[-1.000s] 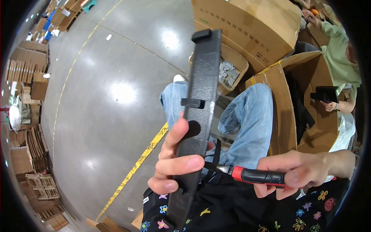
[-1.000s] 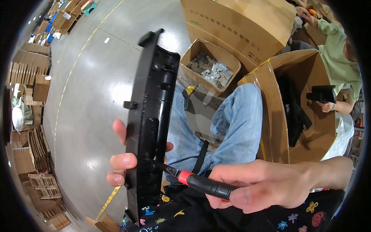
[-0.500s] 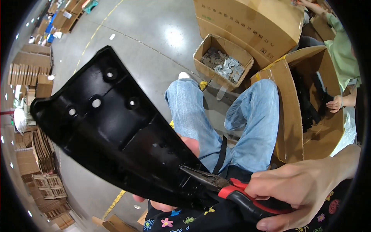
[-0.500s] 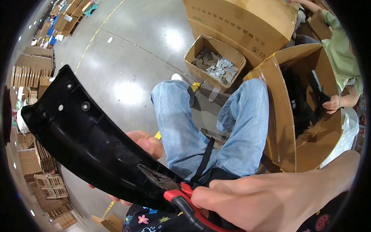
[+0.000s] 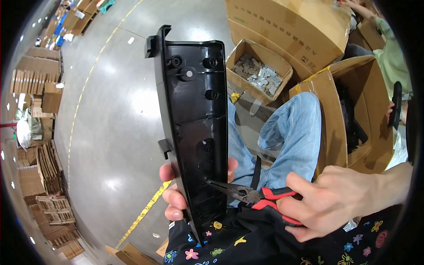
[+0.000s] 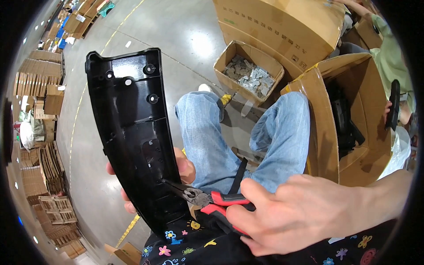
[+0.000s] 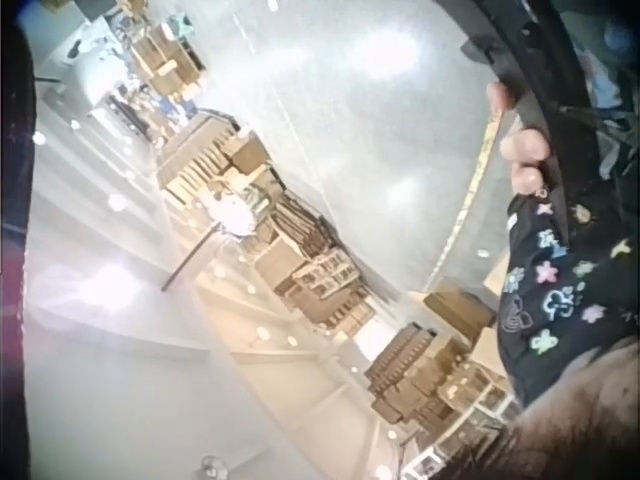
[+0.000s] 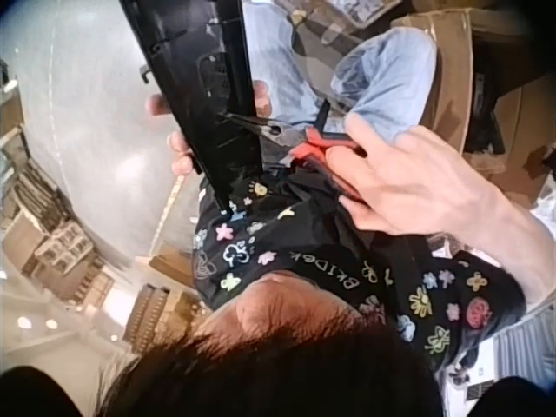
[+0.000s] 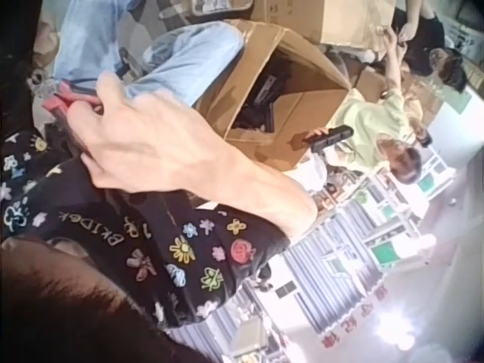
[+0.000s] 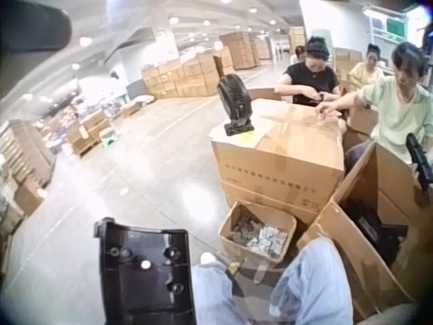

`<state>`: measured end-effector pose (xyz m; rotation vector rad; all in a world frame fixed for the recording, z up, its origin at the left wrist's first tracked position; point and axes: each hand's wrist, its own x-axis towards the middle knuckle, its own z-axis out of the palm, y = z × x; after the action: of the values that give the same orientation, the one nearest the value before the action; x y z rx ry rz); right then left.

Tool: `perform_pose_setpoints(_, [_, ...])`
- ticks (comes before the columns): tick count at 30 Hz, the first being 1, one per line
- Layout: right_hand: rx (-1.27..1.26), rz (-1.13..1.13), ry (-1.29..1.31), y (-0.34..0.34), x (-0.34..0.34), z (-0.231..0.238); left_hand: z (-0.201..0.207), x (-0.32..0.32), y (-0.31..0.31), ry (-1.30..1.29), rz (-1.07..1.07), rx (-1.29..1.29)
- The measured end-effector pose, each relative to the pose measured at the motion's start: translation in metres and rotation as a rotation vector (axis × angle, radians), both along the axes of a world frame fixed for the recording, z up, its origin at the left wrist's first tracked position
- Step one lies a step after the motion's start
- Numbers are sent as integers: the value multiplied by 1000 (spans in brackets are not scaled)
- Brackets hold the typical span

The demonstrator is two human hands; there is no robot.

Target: Inserting metal clips into plastic housings using needle-nose pliers.

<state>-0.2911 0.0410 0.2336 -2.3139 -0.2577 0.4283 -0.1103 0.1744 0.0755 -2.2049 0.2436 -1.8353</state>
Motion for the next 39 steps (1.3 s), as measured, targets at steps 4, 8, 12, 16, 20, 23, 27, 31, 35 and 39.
perform_pose_setpoints(4, [-240,-5,-59,-3,-8,3,-2,-10,-6,44,-53,5])
perform_pose_setpoints(8, [-368,44,-197,-13,0,-6,-4,-11,8,61,-18,63])
perform_pose_setpoints(12, [-589,73,-324,-23,-2,-5,-6,-19,9,96,-38,94])
perform_pose_setpoints(16, [-848,172,-383,-33,-2,3,2,-8,-12,714,-1049,-400])
perform_pose_setpoints(20, [-637,62,-350,-37,-1,0,10,0,-26,1476,-2455,-1141])
perform_pose_setpoints(23, [-308,-361,-735,-32,-2,-29,21,-2,-21,2055,-2240,-1530])
perform_pose_setpoints(27, [123,-814,-720,0,6,-90,12,-20,-21,2404,-2173,-1582])
perform_pose_setpoints(31, [609,-1279,-681,41,11,-103,22,-34,-22,2290,-1968,-1464])
perform_pose_setpoints(35, [499,-1415,-823,44,10,-113,16,-37,-23,2359,-2043,-1361])
perform_pose_setpoints(39, [158,-1339,-869,31,-1,-102,30,-41,-24,2415,-1938,-1405])
